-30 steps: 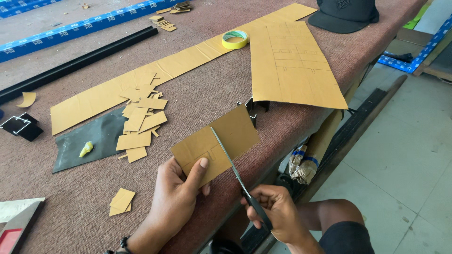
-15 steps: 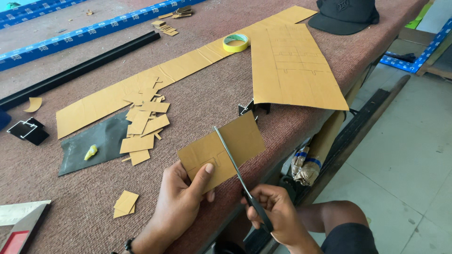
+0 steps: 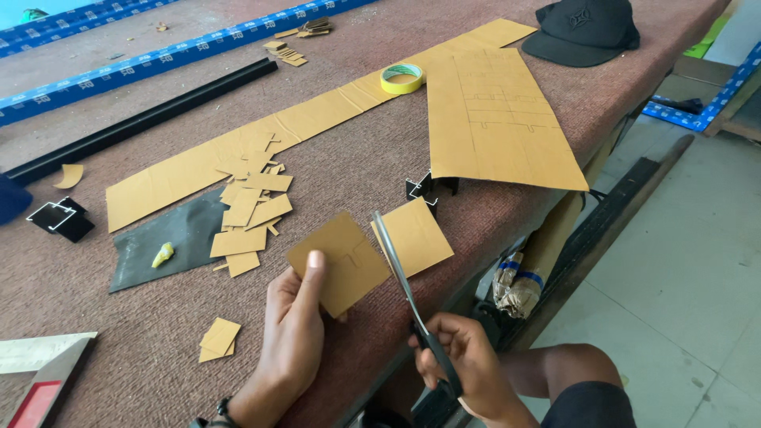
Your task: The person uses scissors to cut small rectangular pieces from a larger sheet of cardboard. They repeatedly trim the edges of the cardboard pieces and place the cut pieces on the table.
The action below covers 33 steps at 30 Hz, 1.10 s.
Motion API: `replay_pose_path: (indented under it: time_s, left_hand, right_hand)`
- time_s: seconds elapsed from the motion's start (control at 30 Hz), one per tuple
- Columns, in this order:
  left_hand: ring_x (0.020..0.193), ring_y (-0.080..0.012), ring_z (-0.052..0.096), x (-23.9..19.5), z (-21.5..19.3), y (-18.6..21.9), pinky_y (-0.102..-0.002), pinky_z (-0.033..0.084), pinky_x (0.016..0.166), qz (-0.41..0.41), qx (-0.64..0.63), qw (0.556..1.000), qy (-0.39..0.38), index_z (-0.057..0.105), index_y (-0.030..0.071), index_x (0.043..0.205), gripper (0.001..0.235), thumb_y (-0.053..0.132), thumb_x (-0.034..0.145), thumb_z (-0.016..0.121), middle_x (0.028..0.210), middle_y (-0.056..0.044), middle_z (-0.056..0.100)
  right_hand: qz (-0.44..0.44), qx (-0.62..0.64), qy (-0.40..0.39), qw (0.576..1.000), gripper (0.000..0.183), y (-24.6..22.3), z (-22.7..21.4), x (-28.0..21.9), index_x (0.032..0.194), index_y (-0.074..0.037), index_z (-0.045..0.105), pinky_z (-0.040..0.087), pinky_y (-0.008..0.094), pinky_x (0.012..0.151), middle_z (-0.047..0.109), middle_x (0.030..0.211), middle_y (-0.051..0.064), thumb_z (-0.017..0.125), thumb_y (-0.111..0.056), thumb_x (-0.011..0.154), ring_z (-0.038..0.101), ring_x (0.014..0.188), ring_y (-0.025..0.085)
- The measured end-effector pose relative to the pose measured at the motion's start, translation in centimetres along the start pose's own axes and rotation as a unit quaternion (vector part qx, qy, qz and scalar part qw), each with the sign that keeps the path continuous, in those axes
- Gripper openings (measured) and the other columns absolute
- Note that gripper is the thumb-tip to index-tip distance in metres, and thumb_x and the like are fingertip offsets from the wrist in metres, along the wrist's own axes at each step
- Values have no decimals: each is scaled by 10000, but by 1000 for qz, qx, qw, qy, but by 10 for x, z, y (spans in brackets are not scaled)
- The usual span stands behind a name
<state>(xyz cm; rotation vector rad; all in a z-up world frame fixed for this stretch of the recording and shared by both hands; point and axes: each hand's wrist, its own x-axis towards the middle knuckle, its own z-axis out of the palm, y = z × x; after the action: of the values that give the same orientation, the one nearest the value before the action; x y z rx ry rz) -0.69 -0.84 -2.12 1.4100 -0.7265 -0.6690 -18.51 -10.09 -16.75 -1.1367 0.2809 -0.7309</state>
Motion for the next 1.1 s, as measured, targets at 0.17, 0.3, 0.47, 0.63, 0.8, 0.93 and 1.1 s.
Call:
replay_pose_path:
  time_s: [0.17,0.3,0.47,0.63,0.8,0.93,1.1]
  left_hand:
    - [1044,-286,727,1,3,0,-431,625,880,-64,-175,981,57,650,-35,1313,510,319,1010,442,1192,-197,758]
    - [854,-165,695,6,-7,-16,-322,637,692,79,-49,995,25,721,-6,1189,353,247,988,579,969,-103,747]
    - [488,-100,504,9,-11,-26,-237,416,438,139,-53,984,103,470,127,1001,246,140,944,709,736,-31,575]
    - [463,-110,636,5,-11,-19,-215,473,500,133,25,990,43,515,122,811,261,175,922,745,644,-60,689]
    - [488,-137,688,5,-10,-17,-197,488,489,82,29,995,-53,576,76,825,216,174,903,753,801,-79,726]
    - [439,-126,586,-1,-6,-2,-229,455,415,33,33,993,-109,651,-8,1140,329,173,877,731,625,-132,728]
    - [379,-116,521,0,-10,-4,-223,407,388,67,31,992,-99,676,-24,986,294,267,944,662,531,-109,699]
  right_hand:
    - [43,9,-33,999,676,19,-21,-13,967,82,653,495,301,508,691,682,134,892,-498,716,589,512,156]
    - [89,-34,-26,995,600,20,-19,-38,978,39,695,470,290,576,694,752,112,891,-465,716,605,655,147]
    - [119,-77,-1,990,335,38,-19,-45,989,42,699,529,236,678,751,878,125,900,-108,767,663,703,116]
    - [150,-53,53,986,474,43,-14,-36,1001,60,740,589,321,737,778,853,163,900,-260,691,720,756,203]
    - [64,-54,43,996,356,42,-24,-24,978,20,689,591,297,850,799,966,167,871,-156,728,745,905,169]
    - [28,-31,12,999,606,1,-11,-15,1023,33,683,432,302,574,661,756,114,875,-463,733,555,618,147]
    - [48,32,-31,998,835,32,-40,-11,1131,42,615,454,337,730,616,864,132,929,-574,663,567,787,186]
